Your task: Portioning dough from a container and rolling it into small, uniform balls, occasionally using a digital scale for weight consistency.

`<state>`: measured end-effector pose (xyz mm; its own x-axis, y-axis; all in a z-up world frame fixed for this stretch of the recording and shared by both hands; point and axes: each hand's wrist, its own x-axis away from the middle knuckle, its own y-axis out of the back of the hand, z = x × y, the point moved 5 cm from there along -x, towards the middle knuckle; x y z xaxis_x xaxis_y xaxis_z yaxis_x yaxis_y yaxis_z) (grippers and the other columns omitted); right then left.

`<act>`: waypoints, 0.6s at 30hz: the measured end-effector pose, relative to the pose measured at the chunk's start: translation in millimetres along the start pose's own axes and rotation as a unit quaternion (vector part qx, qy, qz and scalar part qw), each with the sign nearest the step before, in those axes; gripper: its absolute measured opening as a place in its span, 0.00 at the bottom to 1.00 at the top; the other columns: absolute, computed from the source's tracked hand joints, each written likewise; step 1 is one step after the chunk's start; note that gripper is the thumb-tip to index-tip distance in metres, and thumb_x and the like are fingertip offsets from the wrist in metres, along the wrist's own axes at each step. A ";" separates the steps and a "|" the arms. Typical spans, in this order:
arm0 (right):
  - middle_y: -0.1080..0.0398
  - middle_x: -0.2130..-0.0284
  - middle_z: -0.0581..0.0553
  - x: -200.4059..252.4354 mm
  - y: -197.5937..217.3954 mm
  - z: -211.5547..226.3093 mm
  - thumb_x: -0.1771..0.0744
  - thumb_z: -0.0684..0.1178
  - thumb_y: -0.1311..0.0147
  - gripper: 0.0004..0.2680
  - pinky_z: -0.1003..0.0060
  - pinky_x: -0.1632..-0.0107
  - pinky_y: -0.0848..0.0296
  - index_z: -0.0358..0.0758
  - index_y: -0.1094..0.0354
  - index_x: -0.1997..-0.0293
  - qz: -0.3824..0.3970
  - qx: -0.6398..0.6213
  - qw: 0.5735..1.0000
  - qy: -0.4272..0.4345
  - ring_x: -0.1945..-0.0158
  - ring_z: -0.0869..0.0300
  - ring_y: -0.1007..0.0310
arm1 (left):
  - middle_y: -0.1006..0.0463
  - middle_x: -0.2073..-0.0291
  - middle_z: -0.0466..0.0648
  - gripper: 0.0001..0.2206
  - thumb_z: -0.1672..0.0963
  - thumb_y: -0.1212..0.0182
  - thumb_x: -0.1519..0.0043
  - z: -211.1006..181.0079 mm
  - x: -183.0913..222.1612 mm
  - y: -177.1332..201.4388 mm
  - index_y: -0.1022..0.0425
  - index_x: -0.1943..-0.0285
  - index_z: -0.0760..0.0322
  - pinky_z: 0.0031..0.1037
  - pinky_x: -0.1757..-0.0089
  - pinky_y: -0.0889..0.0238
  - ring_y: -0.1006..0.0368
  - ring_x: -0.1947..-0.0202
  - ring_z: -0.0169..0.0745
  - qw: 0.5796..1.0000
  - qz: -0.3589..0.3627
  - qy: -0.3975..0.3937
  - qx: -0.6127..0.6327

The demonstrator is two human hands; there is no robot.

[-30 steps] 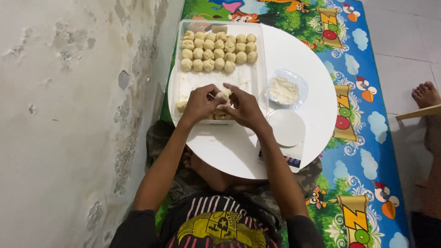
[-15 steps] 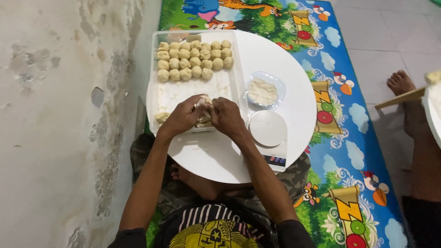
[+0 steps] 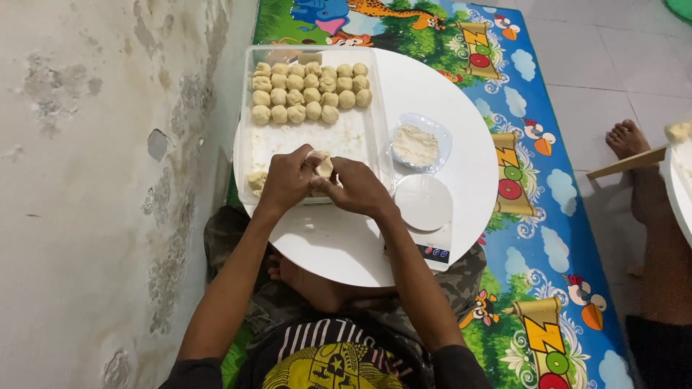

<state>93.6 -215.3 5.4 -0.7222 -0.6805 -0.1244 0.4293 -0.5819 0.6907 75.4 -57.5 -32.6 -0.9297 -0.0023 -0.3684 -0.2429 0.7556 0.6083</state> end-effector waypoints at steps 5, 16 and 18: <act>0.30 0.73 0.31 -7.6 -8.8 -28.6 0.31 0.63 0.50 0.18 0.42 0.61 0.30 0.34 0.33 0.56 -0.019 -0.027 0.999 -0.017 0.66 0.36 0.25 | 0.26 0.82 0.58 0.21 0.47 0.54 0.27 -1.2 2.7 3.0 0.28 0.69 0.61 0.44 0.67 0.31 0.24 0.77 0.60 0.998 0.030 0.056 0.027; 0.28 0.78 0.27 -1.4 -7.7 -26.8 0.29 0.63 0.62 0.19 0.36 0.59 0.32 0.37 0.33 0.64 -0.080 0.010 0.995 -0.050 0.64 0.26 0.27 | 0.21 0.60 0.68 0.37 0.37 0.76 0.30 6.2 6.2 -13.9 0.24 0.46 0.63 0.55 0.53 0.35 0.25 0.58 0.61 0.964 0.152 0.109 0.189; 0.30 0.83 0.36 -0.9 2.1 -25.7 0.28 0.67 0.61 0.21 0.50 0.64 0.27 0.47 0.30 0.74 -0.188 0.065 0.976 -0.083 0.70 0.38 0.24 | 0.22 0.58 0.60 0.25 0.56 0.38 0.42 -20.4 3.5 -0.6 0.30 0.34 0.65 0.43 0.57 0.33 0.26 0.64 0.50 0.972 0.170 0.080 0.139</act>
<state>109.1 -227.3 -11.4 -0.8985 -0.3409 -0.2766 0.0518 -0.7080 0.7043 66.7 -71.4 -19.9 -0.9798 0.1932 -0.0516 0.1493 0.8784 0.4540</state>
